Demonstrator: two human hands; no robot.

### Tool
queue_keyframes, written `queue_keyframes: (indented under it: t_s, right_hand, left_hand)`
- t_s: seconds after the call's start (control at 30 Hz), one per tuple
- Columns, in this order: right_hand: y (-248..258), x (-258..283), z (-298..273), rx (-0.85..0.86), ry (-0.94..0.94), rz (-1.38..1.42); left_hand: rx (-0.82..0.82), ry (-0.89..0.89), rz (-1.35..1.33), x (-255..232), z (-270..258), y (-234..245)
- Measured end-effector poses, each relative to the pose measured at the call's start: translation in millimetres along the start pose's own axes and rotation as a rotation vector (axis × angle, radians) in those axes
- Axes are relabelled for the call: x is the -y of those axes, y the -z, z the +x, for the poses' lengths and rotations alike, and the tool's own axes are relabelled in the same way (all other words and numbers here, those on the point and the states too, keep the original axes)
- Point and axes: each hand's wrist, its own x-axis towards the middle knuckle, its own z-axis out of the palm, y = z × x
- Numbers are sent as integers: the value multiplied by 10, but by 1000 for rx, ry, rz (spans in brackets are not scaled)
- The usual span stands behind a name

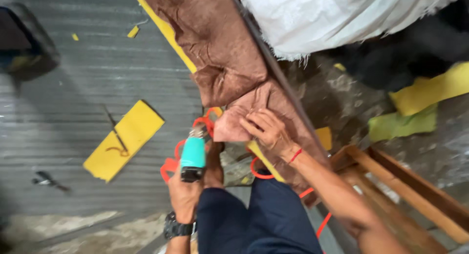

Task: The person staples fabric onto a foam-padded furniture piece using a pneumatic stapler, stretching the material around edges and corners while another person assists by holding the fabric taut.

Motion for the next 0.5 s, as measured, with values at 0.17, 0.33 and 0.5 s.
queue_keyframes:
  t_s: [0.17,0.33,0.5]
  right_hand:
    - [61,135,70,-2,31,-19]
    - [5,340,-5,-220,-323,281]
    - [-345,377,-7,-467,-1275,710]
  left_hand:
    - [19,-342,-10,-618,182,-275]
    - [-222,112,-73,-639,485,-789]
    - [-296,60,-410,-406,758,-1217]
